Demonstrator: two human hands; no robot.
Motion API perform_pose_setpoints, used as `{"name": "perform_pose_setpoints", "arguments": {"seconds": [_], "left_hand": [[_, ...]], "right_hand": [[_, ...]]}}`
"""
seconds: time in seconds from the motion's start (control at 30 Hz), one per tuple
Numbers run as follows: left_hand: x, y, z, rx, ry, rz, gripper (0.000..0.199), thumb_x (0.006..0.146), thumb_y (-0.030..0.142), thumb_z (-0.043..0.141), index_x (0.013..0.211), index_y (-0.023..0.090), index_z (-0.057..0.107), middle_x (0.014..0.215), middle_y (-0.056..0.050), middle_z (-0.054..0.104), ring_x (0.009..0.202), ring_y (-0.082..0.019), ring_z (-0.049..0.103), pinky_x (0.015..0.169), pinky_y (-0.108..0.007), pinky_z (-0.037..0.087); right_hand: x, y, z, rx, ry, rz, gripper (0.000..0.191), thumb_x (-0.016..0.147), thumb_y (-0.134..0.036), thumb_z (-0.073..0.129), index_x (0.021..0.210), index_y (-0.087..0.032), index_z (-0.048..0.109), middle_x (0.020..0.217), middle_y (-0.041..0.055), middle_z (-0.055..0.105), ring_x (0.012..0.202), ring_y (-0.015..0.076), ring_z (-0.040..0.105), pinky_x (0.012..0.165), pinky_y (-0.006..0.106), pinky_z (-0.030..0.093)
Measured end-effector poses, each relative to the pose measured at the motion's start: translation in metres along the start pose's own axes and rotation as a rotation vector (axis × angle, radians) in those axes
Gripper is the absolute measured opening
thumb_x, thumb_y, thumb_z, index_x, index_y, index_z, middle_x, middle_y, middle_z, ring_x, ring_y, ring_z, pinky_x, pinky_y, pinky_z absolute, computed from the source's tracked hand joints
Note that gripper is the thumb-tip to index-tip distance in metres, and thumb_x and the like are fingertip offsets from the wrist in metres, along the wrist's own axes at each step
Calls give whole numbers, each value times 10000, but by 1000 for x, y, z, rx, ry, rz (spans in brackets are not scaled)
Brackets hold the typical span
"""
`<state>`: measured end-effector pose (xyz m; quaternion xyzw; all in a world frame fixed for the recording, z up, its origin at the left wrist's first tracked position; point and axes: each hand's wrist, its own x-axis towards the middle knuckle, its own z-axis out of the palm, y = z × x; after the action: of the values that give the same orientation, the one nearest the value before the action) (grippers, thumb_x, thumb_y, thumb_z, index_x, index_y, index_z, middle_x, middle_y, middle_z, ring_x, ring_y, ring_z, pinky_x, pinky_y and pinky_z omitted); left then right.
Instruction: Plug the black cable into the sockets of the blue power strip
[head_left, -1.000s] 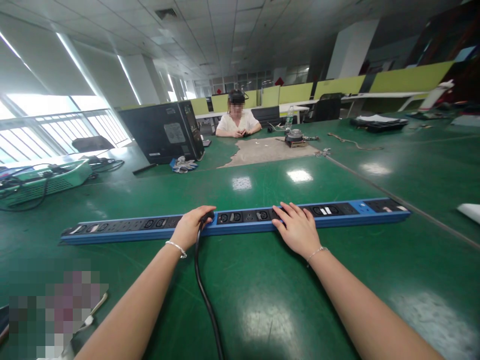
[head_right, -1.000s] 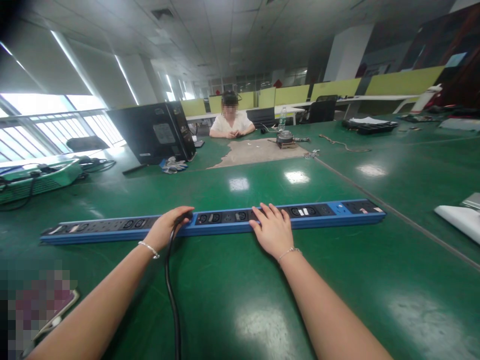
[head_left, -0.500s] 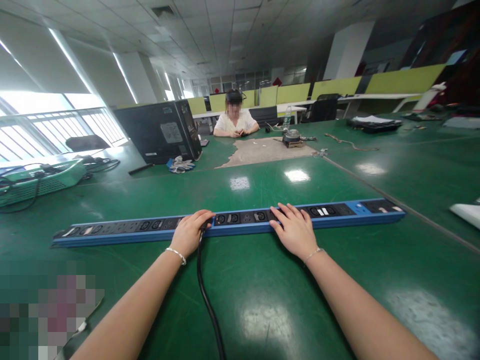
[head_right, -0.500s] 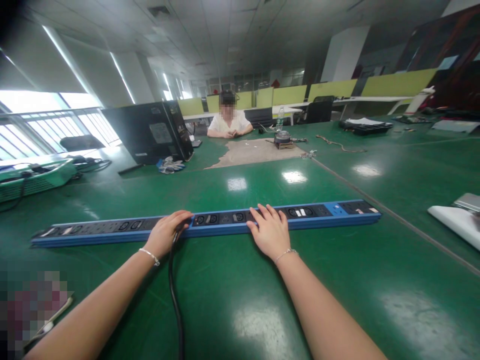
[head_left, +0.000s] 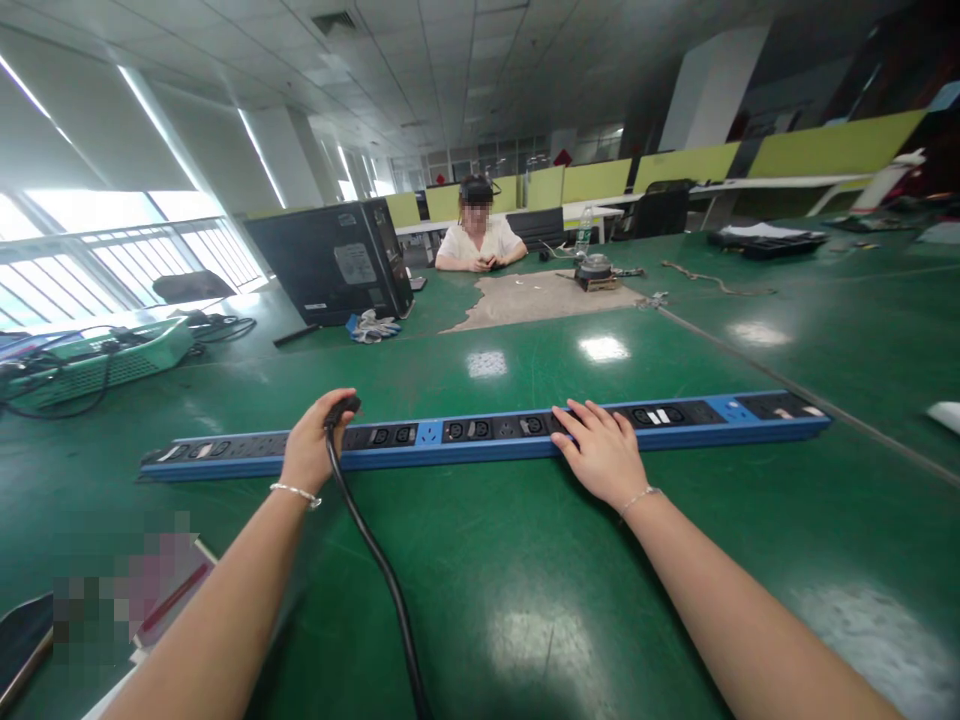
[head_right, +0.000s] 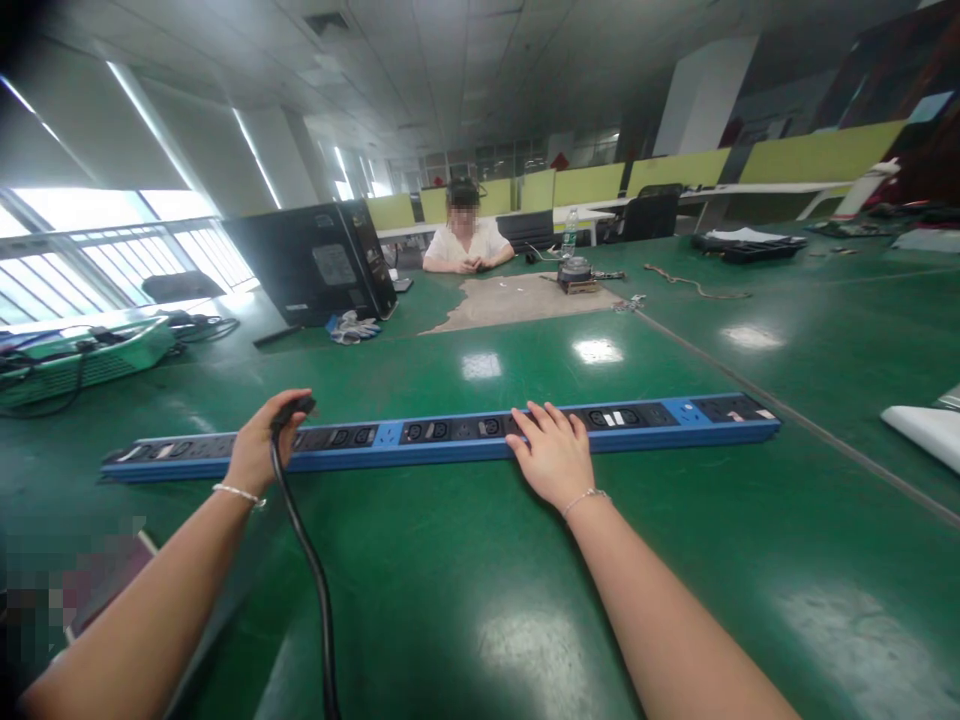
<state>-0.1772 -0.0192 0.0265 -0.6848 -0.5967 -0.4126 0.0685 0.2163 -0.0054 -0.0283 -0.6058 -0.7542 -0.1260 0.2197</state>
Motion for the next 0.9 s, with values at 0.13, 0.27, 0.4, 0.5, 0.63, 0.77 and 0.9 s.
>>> {"name": "perform_pose_setpoints", "arguments": {"seconds": [0.13,0.27,0.4,0.5,0.63,0.77,0.9], "left_hand": [[-11,-30,-4,95,-214,22,345,822,408,446,1073,217,586,1043,-61,661,949,-212,606,856,-370,463],[-17,-39,1,121,-223,40,344,822,414,438,1057,214,589,1068,-69,660,965,-225,598,870,-389,455],[-17,-41,1,122,-223,56,329,826,413,437,1043,217,587,1099,-68,649,976,-224,589,879,-391,451],[-16,-44,-3,103,-235,58,322,828,418,435,1028,213,583,1102,-71,644,975,-223,585,885,-397,448],[-15,-48,-8,30,-276,53,311,819,420,453,1011,209,576,1116,-76,634,1003,-216,578,911,-400,437],[-13,-49,-8,-2,-321,73,297,818,412,464,1008,212,575,1132,-78,626,1017,-210,574,922,-401,430],[-17,-45,-4,29,-343,101,286,829,411,449,998,222,580,1139,-72,628,1006,-210,575,902,-396,442]], "right_hand": [[0,1,1,3,-3,0,406,894,-450,350,1231,-311,531,1308,5,516,1221,222,401,1000,449,246],[0,1,1,0,-10,5,406,890,-453,360,1233,-313,528,1315,6,509,1226,224,397,997,448,249],[0,1,2,-2,-8,2,410,890,-457,359,1233,-312,528,1313,8,511,1225,224,398,997,446,249],[0,1,3,-3,1,-2,411,891,-457,353,1228,-307,533,1310,11,514,1222,226,399,997,446,245],[0,2,3,-1,-1,4,410,895,-453,345,1230,-308,531,1311,8,513,1222,223,398,995,445,242],[0,1,2,-7,-9,8,406,895,-445,350,1230,-307,532,1310,7,515,1225,222,395,997,442,238],[0,1,2,-16,-8,7,408,894,-445,350,1234,-308,530,1311,8,514,1221,223,397,996,441,241]]}}
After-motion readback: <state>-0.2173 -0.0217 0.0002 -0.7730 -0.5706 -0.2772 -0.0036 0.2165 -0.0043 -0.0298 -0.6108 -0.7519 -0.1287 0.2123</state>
